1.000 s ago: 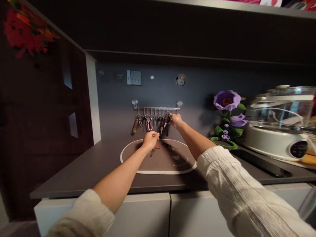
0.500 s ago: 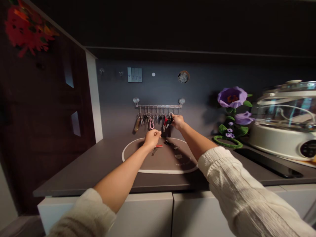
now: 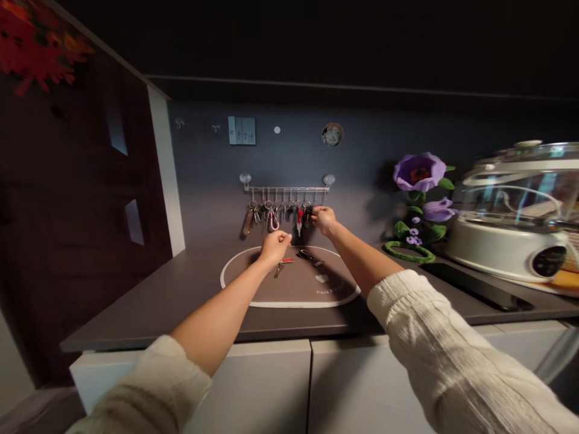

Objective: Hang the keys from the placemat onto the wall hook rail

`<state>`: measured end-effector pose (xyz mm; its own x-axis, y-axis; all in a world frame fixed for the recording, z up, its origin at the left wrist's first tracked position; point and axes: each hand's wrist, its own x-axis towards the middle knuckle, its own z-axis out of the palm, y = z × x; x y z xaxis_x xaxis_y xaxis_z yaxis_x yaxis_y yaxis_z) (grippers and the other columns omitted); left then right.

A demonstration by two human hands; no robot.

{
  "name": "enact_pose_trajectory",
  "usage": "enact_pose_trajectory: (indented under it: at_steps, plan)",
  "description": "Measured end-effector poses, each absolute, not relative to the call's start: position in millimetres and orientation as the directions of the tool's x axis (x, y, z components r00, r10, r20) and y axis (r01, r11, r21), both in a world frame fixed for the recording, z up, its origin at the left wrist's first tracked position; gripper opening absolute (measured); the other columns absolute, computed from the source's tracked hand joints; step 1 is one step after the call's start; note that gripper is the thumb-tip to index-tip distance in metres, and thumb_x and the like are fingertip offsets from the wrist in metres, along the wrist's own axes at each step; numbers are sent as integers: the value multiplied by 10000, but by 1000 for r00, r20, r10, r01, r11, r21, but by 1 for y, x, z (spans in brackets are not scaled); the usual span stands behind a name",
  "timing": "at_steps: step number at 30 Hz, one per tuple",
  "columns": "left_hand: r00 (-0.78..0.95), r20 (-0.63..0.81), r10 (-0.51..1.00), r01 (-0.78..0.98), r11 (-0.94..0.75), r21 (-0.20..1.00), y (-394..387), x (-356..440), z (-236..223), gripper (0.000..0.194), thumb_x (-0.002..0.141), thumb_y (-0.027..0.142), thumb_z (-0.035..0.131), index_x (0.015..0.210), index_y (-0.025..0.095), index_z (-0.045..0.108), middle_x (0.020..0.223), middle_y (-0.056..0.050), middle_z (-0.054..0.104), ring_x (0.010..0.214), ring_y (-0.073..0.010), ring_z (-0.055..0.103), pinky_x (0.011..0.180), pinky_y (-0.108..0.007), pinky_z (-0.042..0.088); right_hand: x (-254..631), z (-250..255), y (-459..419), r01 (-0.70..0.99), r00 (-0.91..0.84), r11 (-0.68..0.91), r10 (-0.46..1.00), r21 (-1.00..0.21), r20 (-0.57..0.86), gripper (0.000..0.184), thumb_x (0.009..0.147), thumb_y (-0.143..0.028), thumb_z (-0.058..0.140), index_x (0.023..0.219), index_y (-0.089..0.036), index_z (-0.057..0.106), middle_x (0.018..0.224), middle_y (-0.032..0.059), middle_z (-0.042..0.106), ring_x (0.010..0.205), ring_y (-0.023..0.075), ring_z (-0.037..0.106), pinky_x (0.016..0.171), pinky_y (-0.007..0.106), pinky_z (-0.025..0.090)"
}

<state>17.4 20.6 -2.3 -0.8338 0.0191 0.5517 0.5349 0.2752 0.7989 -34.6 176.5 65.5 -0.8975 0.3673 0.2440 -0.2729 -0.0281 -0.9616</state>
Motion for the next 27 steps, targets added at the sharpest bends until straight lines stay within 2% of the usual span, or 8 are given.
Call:
enact_pose_trajectory:
  at_steps: [6, 9, 12, 15, 19, 24, 27]
  plan:
    - [-804, 591, 57, 579, 299, 759, 18, 14, -4, 158, 727, 273, 507, 669, 142, 575, 598, -7, 593, 558, -103, 520, 562, -216, 382, -8, 56, 178, -277, -895, 29, 355, -960, 269, 68, 705, -108, 478, 687, -174, 480, 615, -34, 489, 475, 42, 433, 496, 176, 366]
    - [-802, 592, 79, 580, 339, 741, 18, 16, -5, 145, 725, 257, 504, 674, 143, 579, 597, -3, 591, 551, -102, 513, 563, -218, 386, 10, 44, 178, -271, -927, 71, 249, -960, 280, 56, 695, -108, 493, 682, -162, 492, 638, -25, 507, 500, 43, 446, 505, 174, 362]
    - [-795, 598, 100, 583, 399, 708, 18, 19, -4, 138, 721, 252, 513, 687, 144, 590, 613, -4, 599, 564, -105, 513, 567, -219, 386, 23, 26, 181, -286, -947, 183, 95, -940, 307, 60, 678, -95, 501, 656, -149, 511, 595, -27, 509, 501, 46, 433, 511, 172, 348]
    - [-785, 606, 129, 595, 431, 678, 18, 22, -4, 136, 724, 247, 516, 706, 141, 599, 636, -10, 608, 577, -105, 518, 576, -218, 389, 29, 8, 185, -335, -933, 376, 0, -864, 361, 36, 675, -145, 550, 643, -151, 535, 559, -32, 519, 507, 57, 428, 518, 178, 339]
    - [-778, 607, 159, 602, 463, 650, 17, 23, -6, 131, 728, 230, 517, 719, 139, 610, 665, -23, 620, 587, -106, 525, 592, -219, 397, 31, -5, 192, -349, -912, 633, -61, -691, 405, 133, 624, -270, 669, 644, -168, 586, 582, -22, 574, 534, 79, 464, 533, 192, 334]
    - [-755, 617, 221, 617, 557, 556, 16, 19, -9, 130, 722, 221, 525, 741, 152, 633, 699, -30, 634, 628, -117, 541, 624, -222, 404, 27, -7, 196, -391, -894, 706, -138, -591, 426, 161, 515, -245, 752, 589, -192, 619, 557, -37, 588, 539, 88, 481, 536, 189, 335]
    - [-739, 613, 279, 634, 598, 491, 17, 18, -11, 138, 724, 221, 526, 762, 159, 643, 709, -31, 636, 639, -124, 544, 630, -223, 401, 25, -7, 196, -407, -881, 735, -159, -542, 446, 114, 524, -169, 734, 564, -201, 632, 541, -42, 590, 537, 93, 488, 544, 191, 334]
